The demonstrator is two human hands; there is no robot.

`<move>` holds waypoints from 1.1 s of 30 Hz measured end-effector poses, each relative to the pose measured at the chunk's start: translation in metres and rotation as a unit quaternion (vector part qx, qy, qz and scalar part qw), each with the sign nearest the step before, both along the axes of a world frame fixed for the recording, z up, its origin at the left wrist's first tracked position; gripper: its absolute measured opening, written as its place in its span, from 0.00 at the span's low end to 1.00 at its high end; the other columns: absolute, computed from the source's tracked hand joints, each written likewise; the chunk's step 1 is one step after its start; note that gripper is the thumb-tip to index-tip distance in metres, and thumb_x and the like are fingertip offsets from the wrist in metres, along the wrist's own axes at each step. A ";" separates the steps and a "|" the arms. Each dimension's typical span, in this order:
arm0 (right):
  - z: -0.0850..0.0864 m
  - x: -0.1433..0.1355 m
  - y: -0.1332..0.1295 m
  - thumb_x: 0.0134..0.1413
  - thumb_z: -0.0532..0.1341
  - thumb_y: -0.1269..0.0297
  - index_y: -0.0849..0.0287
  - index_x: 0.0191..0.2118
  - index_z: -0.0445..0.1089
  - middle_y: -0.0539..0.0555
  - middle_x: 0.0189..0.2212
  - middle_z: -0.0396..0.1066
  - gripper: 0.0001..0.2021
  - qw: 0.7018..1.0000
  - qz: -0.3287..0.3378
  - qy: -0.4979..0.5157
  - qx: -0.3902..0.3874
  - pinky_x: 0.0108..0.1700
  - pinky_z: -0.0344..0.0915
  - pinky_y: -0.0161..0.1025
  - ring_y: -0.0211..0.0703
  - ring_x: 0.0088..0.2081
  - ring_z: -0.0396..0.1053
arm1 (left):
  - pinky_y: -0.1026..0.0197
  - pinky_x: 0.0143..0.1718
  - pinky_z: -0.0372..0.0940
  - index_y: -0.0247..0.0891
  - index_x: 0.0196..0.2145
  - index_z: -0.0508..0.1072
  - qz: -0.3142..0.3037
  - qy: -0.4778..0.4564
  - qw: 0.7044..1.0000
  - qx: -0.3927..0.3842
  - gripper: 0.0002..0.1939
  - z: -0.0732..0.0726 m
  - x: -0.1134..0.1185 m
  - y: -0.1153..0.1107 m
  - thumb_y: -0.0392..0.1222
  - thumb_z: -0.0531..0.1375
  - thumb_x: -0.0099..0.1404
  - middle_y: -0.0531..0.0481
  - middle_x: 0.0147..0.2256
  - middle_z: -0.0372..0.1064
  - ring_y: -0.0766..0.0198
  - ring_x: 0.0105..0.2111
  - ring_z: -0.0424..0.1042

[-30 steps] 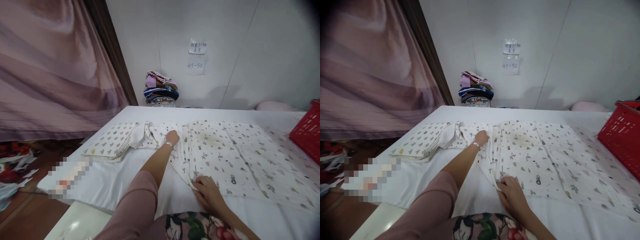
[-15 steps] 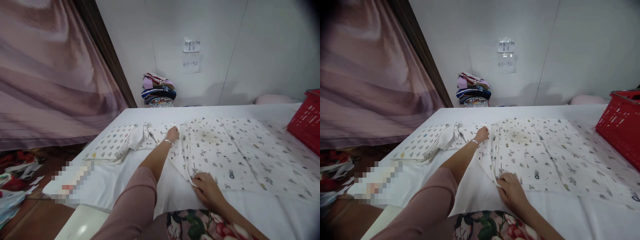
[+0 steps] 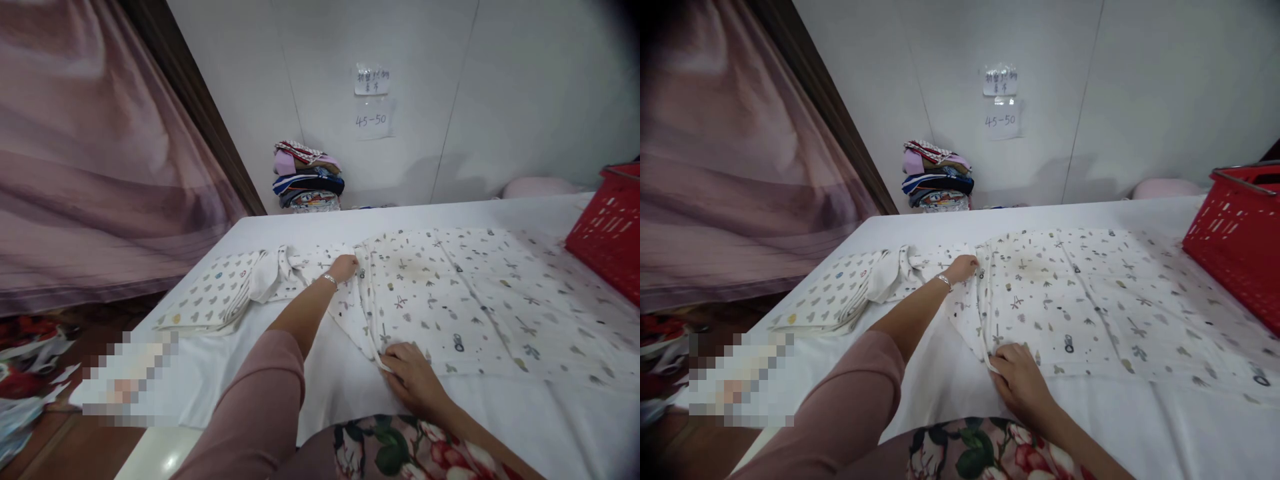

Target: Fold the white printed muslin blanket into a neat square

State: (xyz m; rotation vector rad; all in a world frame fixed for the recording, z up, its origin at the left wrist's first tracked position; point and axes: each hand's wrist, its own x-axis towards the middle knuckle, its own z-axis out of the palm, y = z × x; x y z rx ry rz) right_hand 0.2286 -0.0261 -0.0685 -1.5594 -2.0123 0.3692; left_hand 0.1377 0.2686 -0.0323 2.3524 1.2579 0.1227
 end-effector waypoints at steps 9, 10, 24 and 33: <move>-0.001 0.000 -0.001 0.57 0.53 0.69 0.57 0.35 0.68 0.53 0.35 0.65 0.07 1.000 0.002 0.007 -0.013 0.40 0.55 0.42 0.43 0.38 0.60 | 0.59 0.44 0.60 0.41 0.37 0.73 -0.146 0.134 0.978 0.067 0.16 0.012 -0.004 0.008 0.26 0.57 0.52 0.46 0.42 0.67 0.58 0.40 0.69; -0.002 0.000 0.000 0.57 0.53 0.69 0.57 0.35 0.68 0.53 0.35 0.65 0.07 1.000 0.001 0.006 -0.012 0.40 0.55 0.42 0.43 0.38 0.60 | 0.58 0.45 0.60 0.41 0.36 0.73 -0.157 0.139 0.975 0.076 0.16 0.012 -0.003 0.008 0.26 0.57 0.52 0.45 0.42 0.66 0.57 0.41 0.68; -0.004 0.001 0.000 0.55 0.52 0.72 0.56 0.38 0.70 0.54 0.35 0.67 0.10 0.999 -0.011 -0.019 0.027 0.39 0.58 0.41 0.42 0.37 0.62 | 0.51 0.60 0.39 0.40 0.26 0.71 -0.228 0.091 0.957 0.154 0.11 0.064 -0.041 0.010 0.26 0.56 0.49 0.44 0.33 0.71 0.55 0.51 0.59; -0.003 0.009 -0.016 0.59 0.50 0.69 0.56 0.41 0.71 0.56 0.36 0.68 0.13 0.996 0.021 -0.045 0.069 0.39 0.62 0.41 0.43 0.38 0.64 | 0.44 0.61 0.36 0.41 0.27 0.72 -0.185 0.057 0.941 0.279 0.11 0.108 -0.199 -0.095 0.30 0.51 0.55 0.46 0.30 0.71 0.56 0.52 0.59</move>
